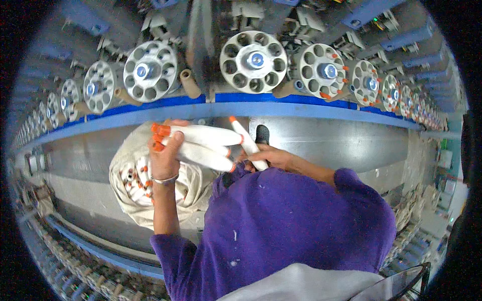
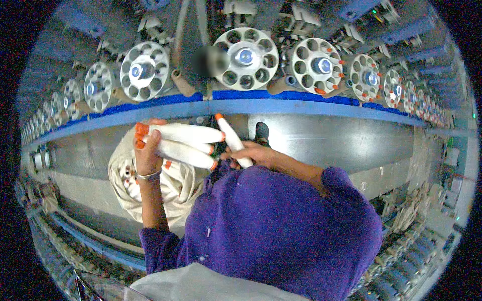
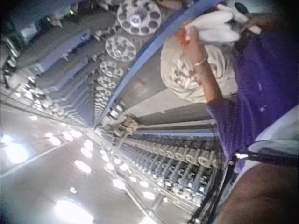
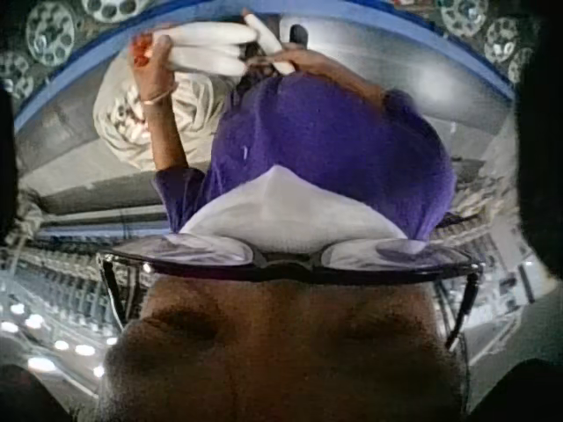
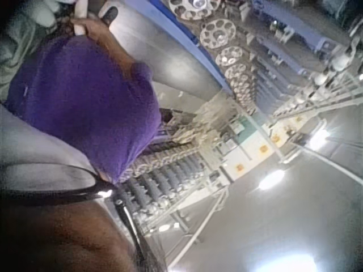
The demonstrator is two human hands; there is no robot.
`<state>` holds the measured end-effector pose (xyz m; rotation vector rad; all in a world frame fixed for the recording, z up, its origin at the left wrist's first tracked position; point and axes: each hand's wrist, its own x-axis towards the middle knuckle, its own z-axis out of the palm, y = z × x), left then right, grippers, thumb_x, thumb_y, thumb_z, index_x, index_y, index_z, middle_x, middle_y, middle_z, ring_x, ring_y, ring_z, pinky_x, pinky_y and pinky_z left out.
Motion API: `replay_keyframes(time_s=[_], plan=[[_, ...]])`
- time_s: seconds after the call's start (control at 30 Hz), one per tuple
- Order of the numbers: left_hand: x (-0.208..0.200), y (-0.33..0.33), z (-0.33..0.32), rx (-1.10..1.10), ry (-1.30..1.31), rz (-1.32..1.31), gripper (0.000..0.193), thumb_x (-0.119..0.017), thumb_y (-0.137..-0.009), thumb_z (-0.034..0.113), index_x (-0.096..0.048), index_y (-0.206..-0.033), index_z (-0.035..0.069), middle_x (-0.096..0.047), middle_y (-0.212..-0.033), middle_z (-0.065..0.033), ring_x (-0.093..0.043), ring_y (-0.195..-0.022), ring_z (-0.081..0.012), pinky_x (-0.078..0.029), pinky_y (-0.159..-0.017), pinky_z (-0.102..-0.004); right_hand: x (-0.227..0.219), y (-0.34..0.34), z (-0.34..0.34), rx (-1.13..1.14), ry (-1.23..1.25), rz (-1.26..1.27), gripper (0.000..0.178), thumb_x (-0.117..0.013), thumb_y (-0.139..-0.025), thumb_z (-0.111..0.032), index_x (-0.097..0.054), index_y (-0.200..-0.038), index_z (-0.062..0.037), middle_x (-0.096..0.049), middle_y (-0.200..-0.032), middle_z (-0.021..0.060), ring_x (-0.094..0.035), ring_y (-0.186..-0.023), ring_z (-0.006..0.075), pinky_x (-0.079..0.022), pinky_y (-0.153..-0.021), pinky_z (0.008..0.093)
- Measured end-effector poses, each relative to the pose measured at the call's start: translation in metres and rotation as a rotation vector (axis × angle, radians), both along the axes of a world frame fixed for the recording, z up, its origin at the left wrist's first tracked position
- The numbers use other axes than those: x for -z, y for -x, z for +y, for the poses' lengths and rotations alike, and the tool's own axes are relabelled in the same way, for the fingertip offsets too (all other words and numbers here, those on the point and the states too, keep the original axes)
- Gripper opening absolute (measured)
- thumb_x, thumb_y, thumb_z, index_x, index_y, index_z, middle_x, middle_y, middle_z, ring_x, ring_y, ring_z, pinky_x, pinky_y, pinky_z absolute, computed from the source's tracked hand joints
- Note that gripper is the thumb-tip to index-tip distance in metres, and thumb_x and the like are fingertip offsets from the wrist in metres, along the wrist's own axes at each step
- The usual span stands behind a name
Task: The person repeatedly picks white spools from a cloth bag and places them into slots on a circular machine. They also handle empty cardboard tubes, placing them into the machine. The task is performed by hand without tools.
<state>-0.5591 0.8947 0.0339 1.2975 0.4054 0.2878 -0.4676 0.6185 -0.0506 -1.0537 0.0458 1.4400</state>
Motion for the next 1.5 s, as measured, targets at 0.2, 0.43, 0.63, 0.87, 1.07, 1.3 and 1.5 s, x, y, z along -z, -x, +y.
replay_keyframes(time_s=[0.2, 0.43, 0.63, 0.87, 1.07, 1.3, 1.5], plan=[[-0.013, -0.077, -0.042, 0.124, 0.278, 0.139, 0.028, -0.071, -0.08, 0.009, -0.062, -0.105, 0.002, -0.064, -0.111, -0.0104, -0.062, -0.093, -0.0174, -0.049, -0.085, -0.0331, -0.036, -0.102, -0.066, 0.191, -0.277, -0.104, 0.051, -0.04, -0.099, -0.049, -0.044, -0.131, -0.0103, -0.066, -0.1, 0.0145, -0.045, -0.039, 0.0082, -0.032, -0.03, 0.02], [-0.014, -0.157, -0.105, 0.188, 0.427, 0.031, 0.021, -0.07, -0.076, 0.007, -0.064, -0.096, 0.003, -0.056, -0.127, -0.0137, -0.058, -0.106, -0.0242, -0.046, -0.095, -0.0387, -0.078, -0.183, -0.078, -0.277, -0.231, -0.578, 0.046, -0.052, -0.096, -0.046, -0.061, -0.094, -0.0004, -0.042, -0.057, -0.006, -0.028, -0.038, 0.0035, -0.02, -0.033, 0.0214], [0.002, -0.173, -0.124, -0.038, 0.537, 0.007, 0.025, -0.071, -0.079, 0.013, -0.063, -0.1, 0.003, -0.055, -0.129, -0.0162, -0.052, -0.116, -0.0278, -0.039, -0.105, -0.0421, -0.047, -0.213, -0.121, 0.323, -0.459, -0.459, 0.027, -0.052, -0.098, -0.027, -0.058, -0.083, -0.0058, -0.046, -0.072, -0.0018, -0.04, -0.062, 0.0071, -0.032, -0.055, 0.0218], [0.012, -0.178, -0.118, -0.145, 0.681, 0.012, 0.027, -0.067, -0.084, 0.018, -0.06, -0.103, 0.0, -0.056, -0.126, -0.0172, -0.053, -0.115, -0.0321, -0.041, -0.103, -0.0482, -0.049, -0.215, -0.134, 0.989, 0.059, -0.561, 0.025, -0.051, -0.097, -0.019, -0.05, -0.074, -0.0099, -0.042, -0.07, -0.0031, -0.039, -0.061, 0.0092, -0.035, -0.06, 0.0246], [0.014, -0.169, -0.084, -0.268, 0.617, -0.012, 0.032, -0.068, -0.083, 0.019, -0.059, -0.108, 0.001, -0.06, -0.121, -0.014, -0.054, -0.113, -0.0303, -0.041, -0.102, -0.0481, -0.069, -0.172, -0.098, 0.604, 0.204, -0.903, 0.02, -0.058, -0.093, -0.022, -0.059, -0.078, -0.0097, -0.047, -0.064, -0.0061, -0.039, -0.056, 0.0038, -0.028, -0.049, 0.0202], [0.009, -0.154, -0.037, -0.235, 0.582, -0.036, 0.032, -0.068, -0.083, 0.017, -0.061, -0.108, -0.001, -0.06, -0.119, -0.0132, -0.055, -0.112, -0.028, -0.043, -0.1, -0.0459, 0.024, -0.152, -0.044, 0.632, -0.309, -0.417, 0.019, -0.052, -0.096, -0.019, -0.054, -0.079, -0.0113, -0.041, -0.059, -0.0072, -0.034, -0.048, 0.0047, -0.027, -0.043, 0.0217], [0.018, -0.134, 0.005, -0.083, 0.491, -0.122, 0.02, -0.068, -0.078, 0.01, -0.065, -0.097, 0.003, -0.055, -0.129, -0.017, -0.054, -0.113, -0.0291, -0.043, -0.101, -0.0444, 0.01, -0.24, -0.247, 1.927, 0.22, -0.591, 0.024, -0.051, -0.091, -0.018, -0.058, -0.106, -0.0015, -0.062, -0.089, 0.0107, -0.059, -0.075, 0.0183, -0.05, -0.065, 0.0315]])
